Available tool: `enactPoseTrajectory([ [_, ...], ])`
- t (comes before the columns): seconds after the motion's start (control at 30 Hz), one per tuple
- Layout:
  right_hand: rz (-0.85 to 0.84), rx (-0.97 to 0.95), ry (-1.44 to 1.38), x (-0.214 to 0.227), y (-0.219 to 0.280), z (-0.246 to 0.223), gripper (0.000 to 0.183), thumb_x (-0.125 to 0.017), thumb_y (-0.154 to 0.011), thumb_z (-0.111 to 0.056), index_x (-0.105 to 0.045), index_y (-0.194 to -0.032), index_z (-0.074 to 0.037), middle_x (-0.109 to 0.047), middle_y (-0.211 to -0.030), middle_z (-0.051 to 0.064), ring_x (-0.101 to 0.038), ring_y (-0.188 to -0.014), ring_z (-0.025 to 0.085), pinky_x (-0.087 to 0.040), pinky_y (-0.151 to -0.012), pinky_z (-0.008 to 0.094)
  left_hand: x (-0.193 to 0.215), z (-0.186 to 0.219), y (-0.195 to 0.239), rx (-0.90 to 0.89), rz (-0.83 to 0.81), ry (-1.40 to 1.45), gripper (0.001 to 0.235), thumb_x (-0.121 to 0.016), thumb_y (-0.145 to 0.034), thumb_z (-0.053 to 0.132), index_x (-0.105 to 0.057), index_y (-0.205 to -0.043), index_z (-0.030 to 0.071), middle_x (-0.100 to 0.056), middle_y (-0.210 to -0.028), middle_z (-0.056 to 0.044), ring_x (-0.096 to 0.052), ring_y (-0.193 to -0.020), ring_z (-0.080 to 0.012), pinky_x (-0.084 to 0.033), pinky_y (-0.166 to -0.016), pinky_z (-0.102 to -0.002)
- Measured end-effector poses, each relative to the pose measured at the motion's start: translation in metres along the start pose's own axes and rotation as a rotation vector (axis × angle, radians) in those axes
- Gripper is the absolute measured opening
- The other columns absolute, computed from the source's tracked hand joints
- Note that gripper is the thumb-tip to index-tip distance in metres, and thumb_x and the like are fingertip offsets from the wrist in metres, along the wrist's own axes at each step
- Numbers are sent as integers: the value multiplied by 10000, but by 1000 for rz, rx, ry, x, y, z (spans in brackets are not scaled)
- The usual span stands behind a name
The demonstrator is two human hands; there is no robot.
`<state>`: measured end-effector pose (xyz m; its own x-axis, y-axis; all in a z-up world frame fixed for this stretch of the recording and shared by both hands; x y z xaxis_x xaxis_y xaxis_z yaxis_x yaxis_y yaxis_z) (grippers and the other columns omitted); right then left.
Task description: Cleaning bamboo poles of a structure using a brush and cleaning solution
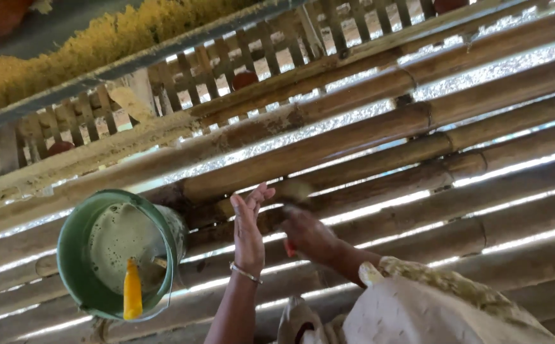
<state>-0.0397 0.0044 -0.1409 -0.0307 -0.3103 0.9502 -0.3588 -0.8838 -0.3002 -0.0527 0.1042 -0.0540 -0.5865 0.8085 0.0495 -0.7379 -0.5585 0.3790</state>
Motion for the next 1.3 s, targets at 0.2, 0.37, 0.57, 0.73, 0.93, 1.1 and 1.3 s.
enactPoseTrajectory([
  [0.2,153,-38,-932,-7,26,25,276,-659,-789,-51,-617,-1044,45,-567,-925,256,-596,-798,449,-514,-657,433,-9,2,0,-19,-40,25,847,-47,-930,602,-502,-1318,2,-573,-1184,-202,-391,-1293,-339,-148,-1139,-474],
  [0.37,-32,-197,-541,57,41,84,295,-615,-695,-27,-620,-975,-120,-516,-789,49,-563,-645,268,-472,-580,358,-4,32,-2,-99,-25,16,821,-37,-945,559,-507,-1299,-12,-573,-1206,-207,-398,-1298,-348,-189,-1130,-473],
  [0.57,121,61,-740,39,34,40,84,-613,-810,-92,-666,-873,-77,-630,-946,145,-653,-819,293,-540,-643,334,-20,9,2,-79,-41,68,831,-44,-939,582,-507,-1306,-3,-575,-1198,-209,-390,-1302,-348,-169,-1131,-484],
  [0.73,269,-257,-708,68,64,110,203,-684,-775,-85,-679,-976,-56,-639,-993,173,-650,-877,361,-532,-747,405,-14,11,8,-64,-31,21,800,-57,-949,567,-515,-1305,15,-584,-1201,-196,-402,-1293,-348,-153,-1132,-473],
  [0.93,517,-861,-1178,64,68,101,38,-636,-864,-49,-635,-902,-47,-627,-878,104,-624,-769,239,-523,-739,338,-16,17,14,-63,-39,-13,817,-51,-941,582,-508,-1307,14,-576,-1205,-205,-399,-1290,-362,-153,-1129,-489],
  [1.1,425,-540,-805,84,40,64,84,-682,-778,-56,-648,-770,-132,-622,-766,38,-685,-661,288,-551,-579,341,-22,17,19,-44,-81,-62,831,-36,-928,594,-506,-1318,31,-578,-1210,-199,-399,-1291,-362,-137,-1127,-498],
  [1.3,687,-1137,-919,60,92,105,54,-675,-838,-1,-654,-857,-47,-551,-702,80,-519,-681,127,-424,-692,289,-13,16,17,-51,-58,-47,816,-48,-936,585,-498,-1319,23,-569,-1212,-223,-390,-1286,-391,-130,-1128,-516],
])
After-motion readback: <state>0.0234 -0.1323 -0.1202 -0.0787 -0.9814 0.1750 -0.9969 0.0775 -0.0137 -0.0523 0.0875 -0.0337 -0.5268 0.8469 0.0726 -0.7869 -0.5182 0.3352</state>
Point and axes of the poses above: each hand's wrist, its own y-axis away from the middle knuckle, its own x-axis out of the back of the hand, z = x × y, the point moved 8 cm from there along -y, towards the middle knuckle
